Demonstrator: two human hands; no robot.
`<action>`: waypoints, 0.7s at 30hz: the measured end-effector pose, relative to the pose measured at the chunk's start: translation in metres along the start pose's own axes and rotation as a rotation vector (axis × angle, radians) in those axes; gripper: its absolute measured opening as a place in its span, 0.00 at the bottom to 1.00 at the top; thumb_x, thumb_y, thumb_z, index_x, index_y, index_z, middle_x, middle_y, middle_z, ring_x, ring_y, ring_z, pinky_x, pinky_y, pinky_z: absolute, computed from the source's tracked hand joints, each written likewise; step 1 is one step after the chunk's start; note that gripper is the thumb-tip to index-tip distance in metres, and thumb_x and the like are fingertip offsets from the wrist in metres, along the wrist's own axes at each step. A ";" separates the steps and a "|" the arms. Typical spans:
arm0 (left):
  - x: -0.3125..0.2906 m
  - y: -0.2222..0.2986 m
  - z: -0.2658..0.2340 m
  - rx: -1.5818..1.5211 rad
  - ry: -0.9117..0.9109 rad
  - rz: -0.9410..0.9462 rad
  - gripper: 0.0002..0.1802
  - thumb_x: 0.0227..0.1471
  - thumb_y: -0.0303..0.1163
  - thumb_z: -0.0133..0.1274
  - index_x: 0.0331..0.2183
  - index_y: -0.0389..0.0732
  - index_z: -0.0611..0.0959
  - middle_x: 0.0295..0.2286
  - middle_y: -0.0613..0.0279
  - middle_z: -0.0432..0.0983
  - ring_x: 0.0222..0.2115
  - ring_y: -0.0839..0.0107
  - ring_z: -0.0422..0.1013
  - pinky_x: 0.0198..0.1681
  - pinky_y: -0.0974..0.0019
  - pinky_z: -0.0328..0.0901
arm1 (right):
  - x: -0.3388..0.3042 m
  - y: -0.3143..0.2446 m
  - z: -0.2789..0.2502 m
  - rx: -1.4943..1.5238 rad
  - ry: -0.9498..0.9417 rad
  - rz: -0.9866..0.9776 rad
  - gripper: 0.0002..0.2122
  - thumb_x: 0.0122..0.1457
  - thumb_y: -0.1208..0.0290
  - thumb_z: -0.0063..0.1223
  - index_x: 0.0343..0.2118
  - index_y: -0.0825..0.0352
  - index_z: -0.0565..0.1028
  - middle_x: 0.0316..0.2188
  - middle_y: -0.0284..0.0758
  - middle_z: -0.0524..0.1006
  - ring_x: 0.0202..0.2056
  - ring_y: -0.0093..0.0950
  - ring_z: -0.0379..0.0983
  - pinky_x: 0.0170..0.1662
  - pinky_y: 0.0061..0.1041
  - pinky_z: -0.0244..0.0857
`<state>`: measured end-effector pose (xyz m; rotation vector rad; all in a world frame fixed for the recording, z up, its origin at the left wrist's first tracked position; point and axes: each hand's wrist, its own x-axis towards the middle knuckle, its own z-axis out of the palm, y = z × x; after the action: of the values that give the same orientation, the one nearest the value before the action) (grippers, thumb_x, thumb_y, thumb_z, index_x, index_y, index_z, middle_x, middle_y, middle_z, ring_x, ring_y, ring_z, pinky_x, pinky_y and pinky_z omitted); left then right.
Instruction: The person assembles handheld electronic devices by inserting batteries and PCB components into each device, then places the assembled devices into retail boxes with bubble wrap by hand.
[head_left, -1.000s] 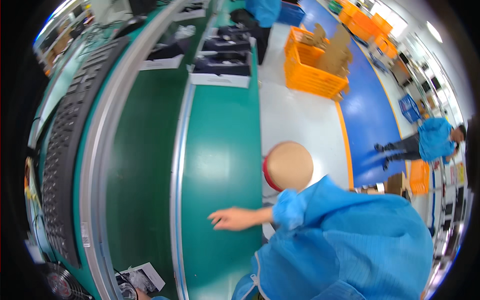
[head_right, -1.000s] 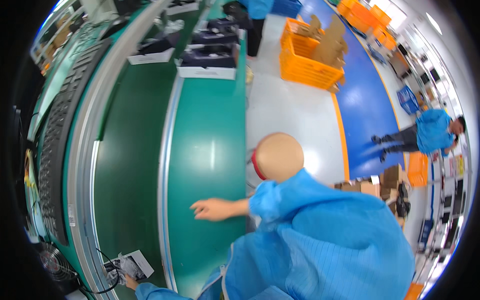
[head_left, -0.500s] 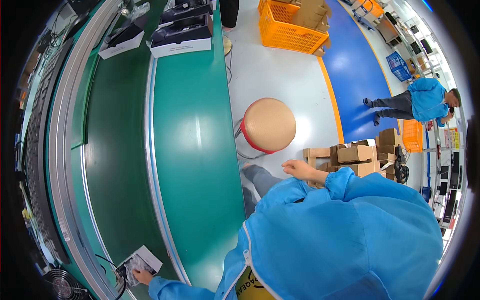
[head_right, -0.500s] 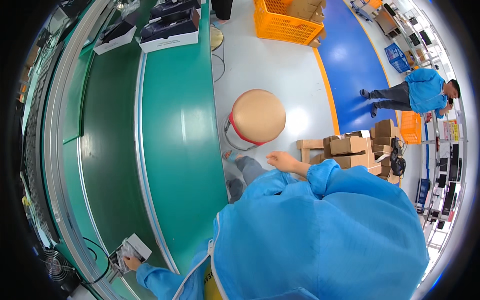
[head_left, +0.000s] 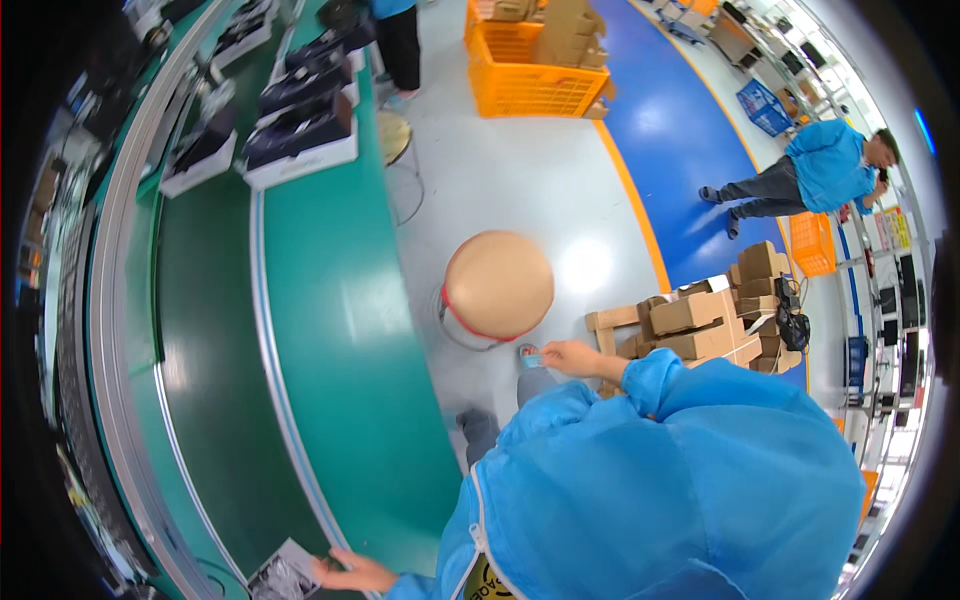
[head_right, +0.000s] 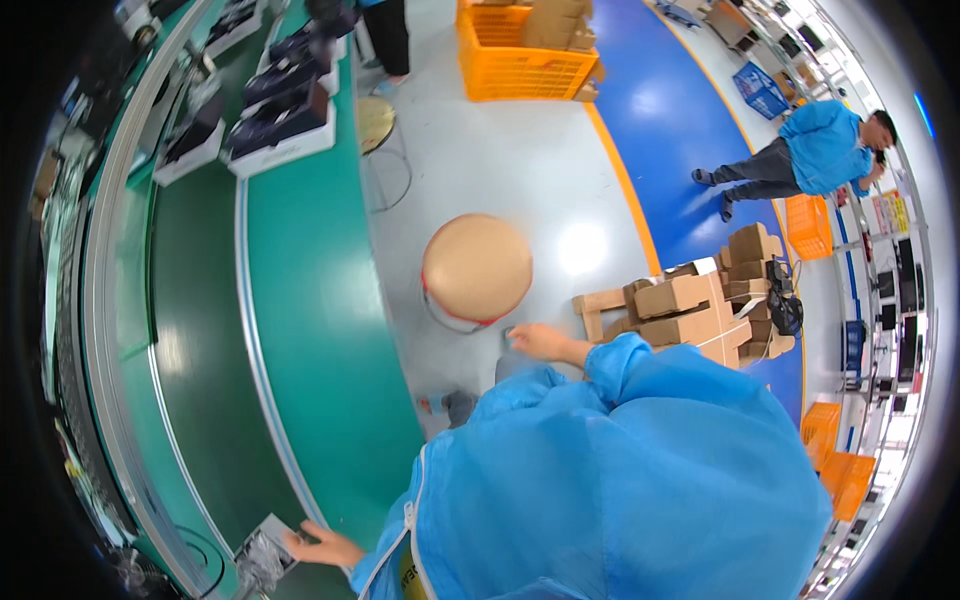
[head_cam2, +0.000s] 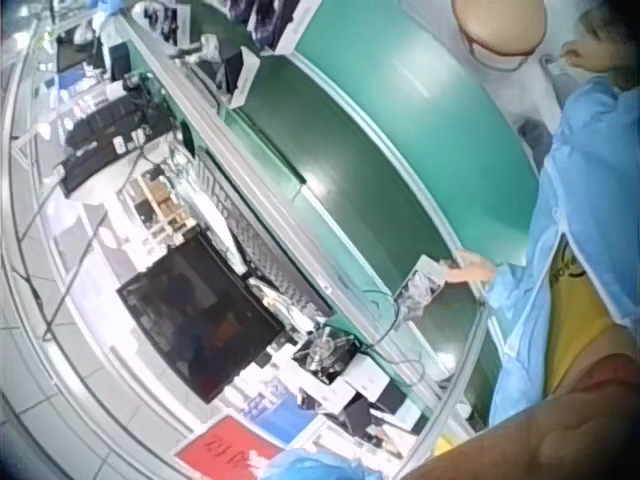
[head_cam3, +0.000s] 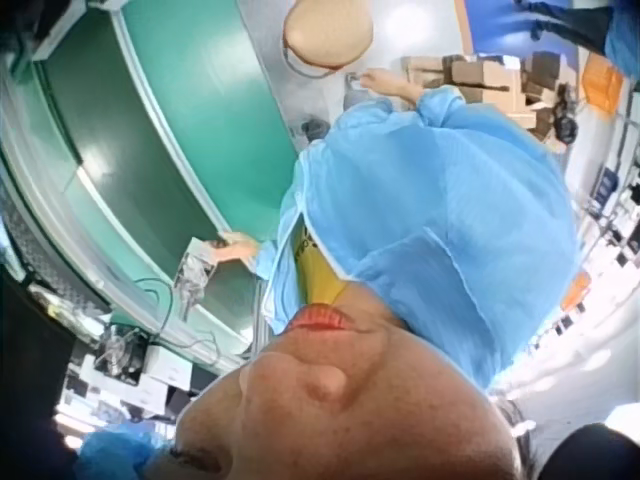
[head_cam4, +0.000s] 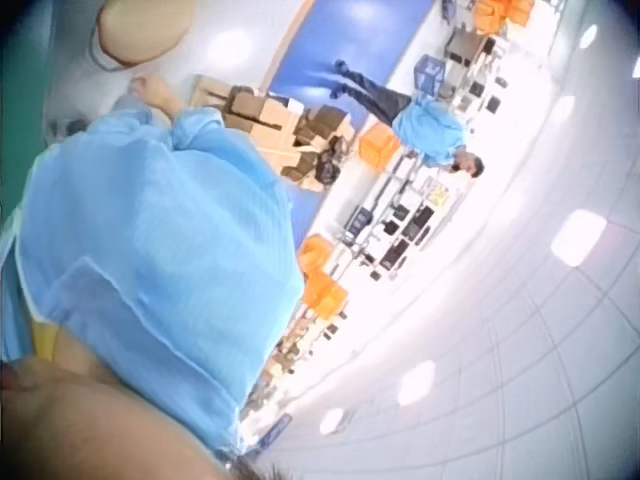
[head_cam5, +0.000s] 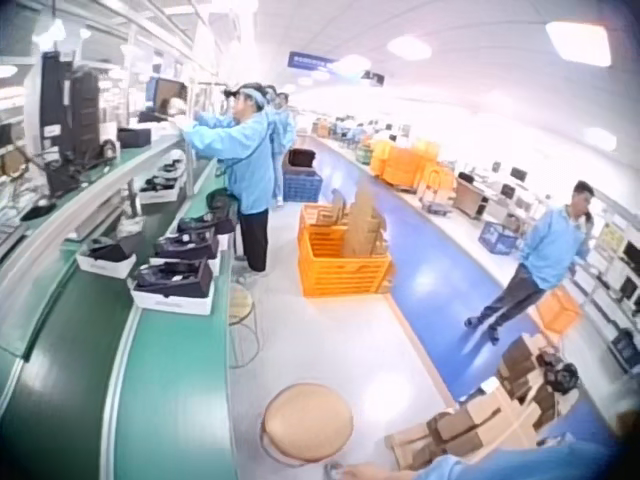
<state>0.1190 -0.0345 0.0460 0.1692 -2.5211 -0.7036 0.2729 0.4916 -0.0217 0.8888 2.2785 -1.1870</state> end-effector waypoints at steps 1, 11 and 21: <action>-0.025 0.033 0.021 0.003 -0.147 0.050 0.24 0.59 0.36 0.51 0.52 0.32 0.69 0.49 0.45 0.65 0.49 0.52 0.64 0.52 0.52 0.60 | 0.004 0.005 -0.004 0.019 -0.023 -0.007 0.16 0.59 0.61 0.51 0.47 0.63 0.76 0.42 0.42 0.79 0.45 0.42 0.75 0.51 0.37 0.67; -0.108 0.052 0.146 0.795 0.105 0.265 0.50 0.39 0.79 0.47 0.52 0.49 0.78 0.50 0.57 0.73 0.48 0.55 0.71 0.42 0.43 0.64 | 0.004 0.061 -0.100 -0.023 -0.143 -0.192 0.18 0.61 0.59 0.49 0.50 0.63 0.74 0.44 0.43 0.77 0.46 0.42 0.74 0.49 0.38 0.67; -0.077 0.122 0.137 0.515 -0.943 -0.148 0.71 0.32 0.67 0.65 0.66 0.44 0.45 0.65 0.45 0.33 0.66 0.43 0.33 0.53 0.23 0.52 | -0.015 0.143 -0.145 0.426 0.264 -0.011 0.18 0.61 0.63 0.53 0.50 0.68 0.74 0.42 0.41 0.79 0.44 0.34 0.75 0.47 0.30 0.69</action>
<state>0.1175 0.1505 -0.0261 0.2419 -3.5957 -0.1496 0.3740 0.6687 -0.0137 1.2519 2.2643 -1.6864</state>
